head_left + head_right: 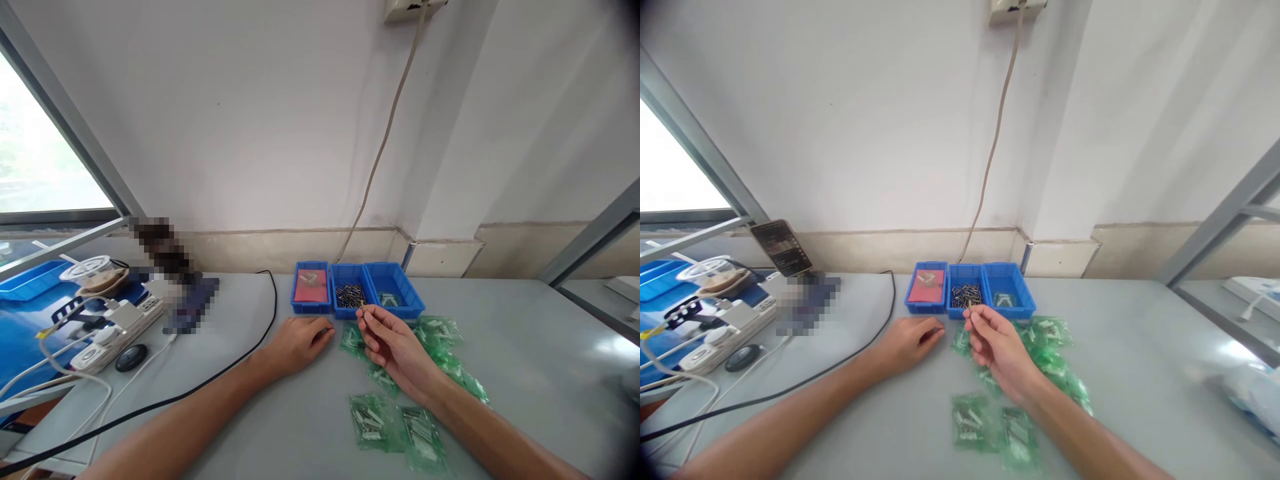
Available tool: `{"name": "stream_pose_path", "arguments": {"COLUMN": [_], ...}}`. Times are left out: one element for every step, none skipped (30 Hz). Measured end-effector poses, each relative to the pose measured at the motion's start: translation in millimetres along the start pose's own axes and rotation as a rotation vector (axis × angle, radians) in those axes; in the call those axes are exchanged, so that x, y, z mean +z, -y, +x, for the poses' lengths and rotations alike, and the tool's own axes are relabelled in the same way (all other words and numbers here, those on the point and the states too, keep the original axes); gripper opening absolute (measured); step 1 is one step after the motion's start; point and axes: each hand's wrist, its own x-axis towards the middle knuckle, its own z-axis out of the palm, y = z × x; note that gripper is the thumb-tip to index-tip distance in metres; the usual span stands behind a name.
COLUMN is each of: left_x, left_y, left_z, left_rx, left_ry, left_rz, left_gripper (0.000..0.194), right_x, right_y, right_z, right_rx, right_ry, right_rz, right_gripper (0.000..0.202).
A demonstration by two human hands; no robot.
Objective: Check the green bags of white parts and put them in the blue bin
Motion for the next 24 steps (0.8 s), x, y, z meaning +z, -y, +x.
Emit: {"name": "stream_pose_path", "arguments": {"left_x": [-0.1, -0.2, -0.3, -0.4, -0.4, -0.4, -0.4, -0.3, -0.1, 0.2, 0.4, 0.7, 0.9, 1.0, 1.0, 0.9, 0.7, 0.5, 0.3, 0.2, 0.1, 0.1, 0.1, 0.2], "left_y": [0.0, 0.0, 0.0, 0.0, 0.0, 0.0, 0.1, 0.1, 0.3, 0.4, 0.6, 0.8, 1.0, 1.1, 1.1, 1.1, 1.1, 1.0, 0.8, 0.7, 0.6, 0.6, 0.5, 0.4], "left_z": [0.1, 0.1, 0.2, 0.2, 0.2, 0.2, 0.2, 0.2, 0.1, 0.1, 0.0, 0.0, -0.1, -0.1, -0.1, -0.1, -0.1, 0.0, 0.0, 0.1, 0.1, 0.2, 0.2, 0.2], "left_rx": [0.002, 0.005, 0.01, 0.014, 0.016, 0.017, 0.016, 0.015, 0.014, 0.013, 0.013, 0.012, 0.011, 0.01, 0.01, 0.011, 0.012, 0.013, 0.014, 0.014, 0.013, 0.012, 0.011, 0.011], "left_ry": [-0.001, -0.002, -0.003, -0.003, -0.002, -0.001, 0.001, 0.003, 0.006, 0.008, 0.009, 0.009, 0.009, 0.009, 0.009, 0.009, 0.01, 0.011, 0.012, 0.013, 0.013, 0.014, 0.014, 0.014], "left_rz": [0.002, 0.003, 0.004, 0.004, 0.004, 0.003, 0.003, 0.003, 0.004, 0.005, 0.006, 0.007, 0.008, 0.008, 0.007, 0.004, 0.001, -0.001, -0.002, -0.001, 0.001, 0.004, 0.006, 0.008], "left_gripper": [0.022, 0.022, 0.022, 0.022, 0.022, 0.022, 0.023, 0.023, 0.023, 0.023, 0.023, 0.023, 0.023, 0.022, 0.022, 0.022, 0.022, 0.023, 0.023, 0.023, 0.023, 0.023, 0.022, 0.022], "right_x": [-0.2, -0.4, -0.6, -0.6, -0.6, -0.4, -0.2, 0.1, 0.4, 0.7, 0.9, 1.2, 1.4, 1.6, 1.8, 1.9, 1.9, 2.0, 2.0, 2.1, 2.2, 2.4, 2.6, 2.9], "right_y": [-0.5, -1.0, -1.4, -1.6, -1.7, -1.6, -1.5, -1.3, -1.0, -0.8, -0.5, -0.3, -0.1, 0.1, 0.2, 0.3, 0.4, 0.3, 0.0, -0.4, -0.9, -1.5, -2.0, -2.6], "right_z": [0.1, 0.2, 0.4, 0.6, 0.6, 0.5, 0.3, 0.1, -0.2, -0.4, -0.6, -0.6, -0.6, -0.6, -0.5, -0.4, -0.4, -0.5, -0.6, -0.9, -1.2, -1.6, -1.9, -2.3], "right_rx": [-0.003, -0.005, -0.007, -0.008, -0.008, -0.009, -0.011, -0.012, -0.012, -0.009, -0.007, -0.004, -0.003, -0.005, -0.01, -0.016, -0.024, -0.033, -0.044, -0.056, -0.072, -0.093, -0.12, -0.151], "right_ry": [-0.001, -0.004, -0.009, -0.015, -0.019, -0.022, -0.022, -0.019, -0.016, -0.012, -0.01, -0.009, -0.009, -0.011, -0.014, -0.018, -0.023, -0.027, -0.031, -0.035, -0.039, -0.046, -0.054, -0.065], "right_rz": [-0.007, -0.015, -0.025, -0.035, -0.044, -0.052, -0.058, -0.061, -0.062, -0.061, -0.059, -0.059, -0.062, -0.067, -0.076, -0.087, -0.1, -0.115, -0.133, -0.157, -0.188, -0.227, -0.275, -0.324], "right_gripper": [0.031, 0.032, 0.033, 0.033, 0.034, 0.034, 0.034, 0.034, 0.033, 0.033, 0.032, 0.032, 0.032, 0.033, 0.033, 0.033, 0.034, 0.035, 0.036, 0.036, 0.037, 0.038, 0.04, 0.041]}}
